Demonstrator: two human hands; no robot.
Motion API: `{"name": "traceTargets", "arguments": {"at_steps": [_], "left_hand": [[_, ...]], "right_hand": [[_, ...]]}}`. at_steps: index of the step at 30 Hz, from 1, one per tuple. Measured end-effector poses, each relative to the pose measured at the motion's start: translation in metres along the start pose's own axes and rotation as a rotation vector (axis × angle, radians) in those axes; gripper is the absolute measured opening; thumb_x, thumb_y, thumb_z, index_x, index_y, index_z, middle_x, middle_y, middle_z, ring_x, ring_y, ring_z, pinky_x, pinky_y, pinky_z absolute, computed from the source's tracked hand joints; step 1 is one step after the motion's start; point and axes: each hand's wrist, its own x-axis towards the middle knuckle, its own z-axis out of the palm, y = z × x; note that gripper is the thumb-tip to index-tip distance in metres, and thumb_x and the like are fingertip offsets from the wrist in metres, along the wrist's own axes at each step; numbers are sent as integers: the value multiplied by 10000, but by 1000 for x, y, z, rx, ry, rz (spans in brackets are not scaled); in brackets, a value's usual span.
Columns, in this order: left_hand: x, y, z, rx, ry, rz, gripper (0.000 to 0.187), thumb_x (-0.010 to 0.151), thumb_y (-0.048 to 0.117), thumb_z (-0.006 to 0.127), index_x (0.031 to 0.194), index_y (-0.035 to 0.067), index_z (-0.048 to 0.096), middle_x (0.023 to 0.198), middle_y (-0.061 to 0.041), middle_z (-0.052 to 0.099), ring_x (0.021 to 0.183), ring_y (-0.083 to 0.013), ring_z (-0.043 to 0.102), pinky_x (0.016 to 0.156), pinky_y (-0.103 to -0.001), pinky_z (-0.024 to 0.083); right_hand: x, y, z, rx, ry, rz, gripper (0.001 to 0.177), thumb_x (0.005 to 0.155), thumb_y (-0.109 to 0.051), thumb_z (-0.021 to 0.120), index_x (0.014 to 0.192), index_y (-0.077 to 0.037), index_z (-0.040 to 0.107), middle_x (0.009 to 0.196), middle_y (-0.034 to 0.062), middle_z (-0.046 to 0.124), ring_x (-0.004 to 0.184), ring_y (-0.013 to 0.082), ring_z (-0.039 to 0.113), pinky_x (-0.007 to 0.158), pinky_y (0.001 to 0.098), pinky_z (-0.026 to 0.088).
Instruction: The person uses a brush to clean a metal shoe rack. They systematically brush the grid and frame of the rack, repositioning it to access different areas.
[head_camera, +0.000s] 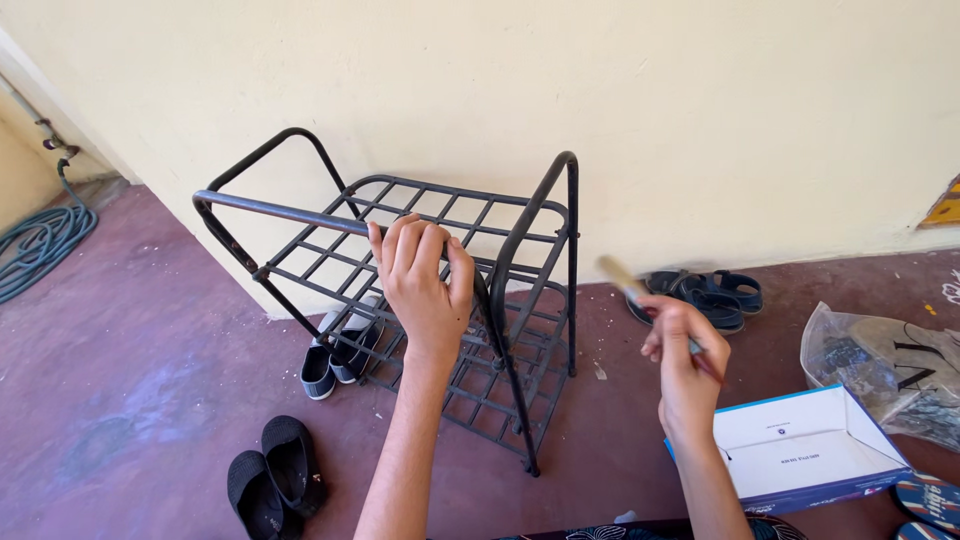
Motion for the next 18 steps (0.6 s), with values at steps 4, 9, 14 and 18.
{"name": "traceTargets", "arguments": {"at_steps": [4, 9, 14, 18], "left_hand": [[1, 0, -1, -6, -1, -1, 106, 950, 132, 598, 903, 51, 648, 999, -97, 651, 1204, -321, 606, 1244, -591, 267], [4, 1, -13, -118, -70, -25, 250, 986, 204, 490, 996, 60, 694, 1052, -94, 682, 1242, -320, 617, 1267, -589, 257], [13, -2, -35, -229, -207, -30, 427, 1020, 287, 365, 1100, 71, 725, 1150, -111, 713, 1311, -339, 605, 1276, -591, 225], [13, -3, -47, -279, -245, -41, 459, 1040, 280, 323, 1135, 77, 723, 1192, -113, 720, 1349, -347, 591, 1281, -591, 213]], "right_hand": [[-1, -32, 14, 186, -98, -218, 476, 1061, -370, 535, 1415, -63, 454, 1017, 69, 616, 731, 80, 600, 642, 222, 471], [-9, -69, 15, 182, -115, -385, 418, 1058, -259, 573, 1386, -72, 393, 1153, 83, 549, 873, 118, 656, 772, 257, 569], [-27, -78, 22, -104, -142, -376, 86, 917, 19, 707, 984, 3, 656, 1165, 150, 578, 953, 183, 700, 763, 251, 594], [-53, -52, 22, -100, -234, -426, 87, 821, 36, 745, 847, -17, 681, 999, 99, 633, 920, 160, 763, 750, 240, 625]]}}
